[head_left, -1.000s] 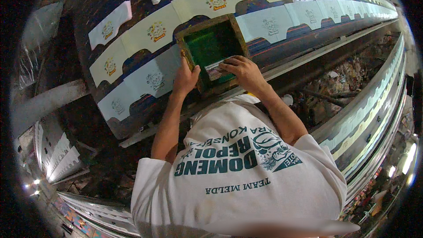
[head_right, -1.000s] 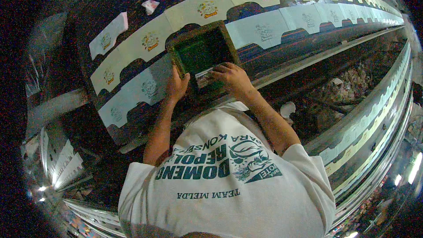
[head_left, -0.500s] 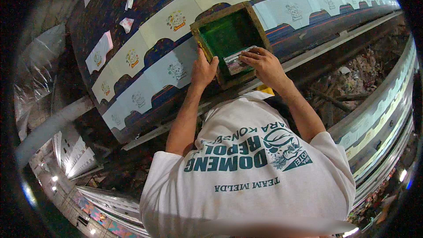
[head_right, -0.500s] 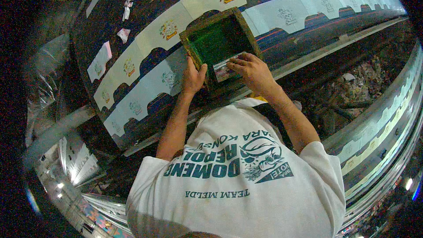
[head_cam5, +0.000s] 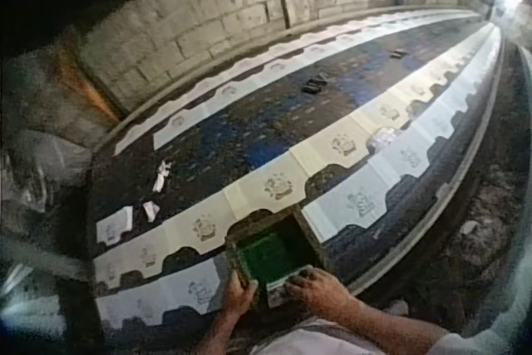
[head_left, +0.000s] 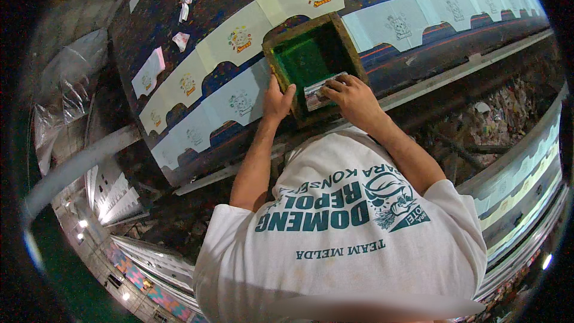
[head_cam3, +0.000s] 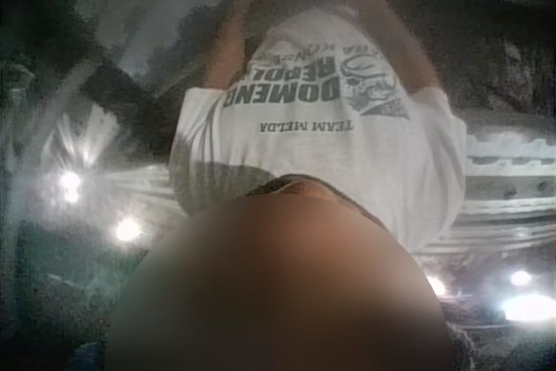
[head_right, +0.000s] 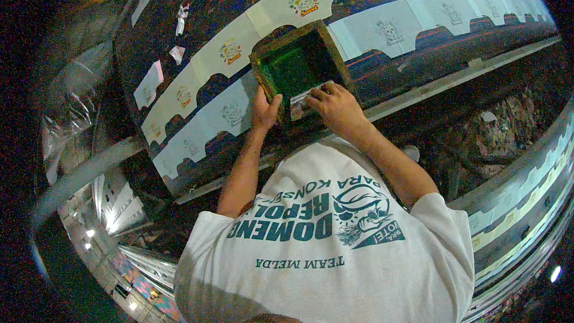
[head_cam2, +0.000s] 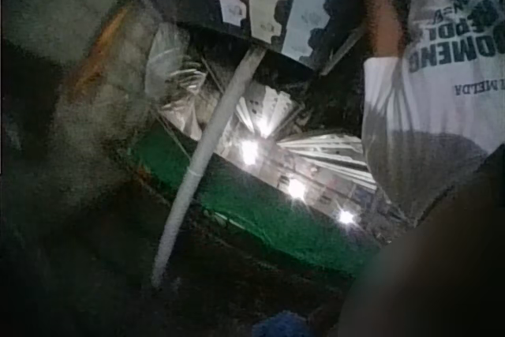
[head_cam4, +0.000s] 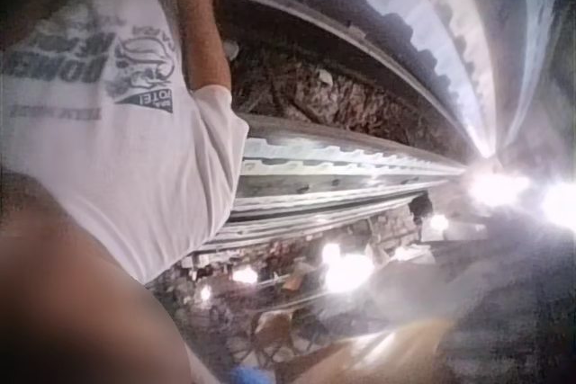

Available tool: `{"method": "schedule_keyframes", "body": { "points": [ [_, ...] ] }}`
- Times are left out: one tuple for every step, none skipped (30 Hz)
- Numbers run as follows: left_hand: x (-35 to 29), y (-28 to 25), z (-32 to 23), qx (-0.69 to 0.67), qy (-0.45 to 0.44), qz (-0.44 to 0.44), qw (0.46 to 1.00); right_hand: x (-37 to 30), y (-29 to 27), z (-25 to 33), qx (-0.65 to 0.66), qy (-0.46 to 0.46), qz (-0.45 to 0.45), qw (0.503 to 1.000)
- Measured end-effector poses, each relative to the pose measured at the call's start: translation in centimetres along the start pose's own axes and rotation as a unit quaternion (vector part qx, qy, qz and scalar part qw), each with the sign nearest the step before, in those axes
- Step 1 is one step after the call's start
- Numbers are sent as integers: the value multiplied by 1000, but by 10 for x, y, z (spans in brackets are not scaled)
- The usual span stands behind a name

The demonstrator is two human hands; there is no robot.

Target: The person holds a screen printing frame over a long sheet of printed material and repeatedly uses a squeegee to spread green ink across the screen mesh. The person moves the frame along the sheet and continues the same wiping motion throughout the clip.

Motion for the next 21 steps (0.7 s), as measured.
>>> {"method": "schedule_keyframes", "body": {
  "points": [
    [0,-1,-1,3,0,-5,1000,1,4,-2,22,15,43,999],
    [-1,0,1,8,-22,0,1000,3,8,-7,42,29,85,995],
    [-2,-1,0,22,-22,-1,1000,5,12,-10,62,43,129,989],
    [-2,-1,2,38,-42,10,998,13,11,-12,54,35,110,992],
    [-3,-1,3,46,-58,19,997,26,10,-17,46,28,91,994],
    [-4,-1,0,33,-37,20,999,39,12,-26,28,33,98,994],
    [-5,-2,-3,14,-13,18,1000,54,12,-34,41,36,82,995],
    [-6,-3,-7,0,10,15,1000,70,18,-44,45,52,93,993],
    [-6,-4,-10,14,33,2,999,86,21,-52,57,64,91,992],
    [-6,-5,-12,35,54,-12,998,100,24,-58,52,73,78,993],
    [-6,-5,-13,65,53,-13,996,112,26,-62,56,77,52,994],
    [-7,-5,-13,74,54,-10,996,119,28,-64,62,90,31,994],
    [-7,-4,-12,91,35,6,995,121,31,-65,61,86,42,994],
    [-8,-3,-10,102,13,23,994,120,34,-65,60,91,59,992],
    [-8,-2,-10,73,-2,30,997,115,36,-64,59,96,77,991],
    [-8,-1,-10,39,-18,38,998,107,34,-61,54,88,76,992],
    [-8,1,-9,-2,-38,45,998,93,31,-56,50,78,75,993],
    [-9,-2,-15,27,2,13,1000,77,28,-48,47,69,75,994],
    [-9,-3,-21,51,36,-20,998,62,23,-41,38,58,65,995],
    [-9,-6,-27,77,71,-53,993,45,18,-31,31,47,55,997],
    [-8,-4,-23,87,28,-29,995,32,15,-23,19,46,55,997]
  ]
}}
Point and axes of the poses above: each hand's wrist, its own x-axis towards the middle knuckle, its own y-axis out of the palm, z = x × y, the point moved 6 cm from there along x, towards the middle knuckle, and after that the axes turned 6 degrees about -z, right-handed, at the moved point
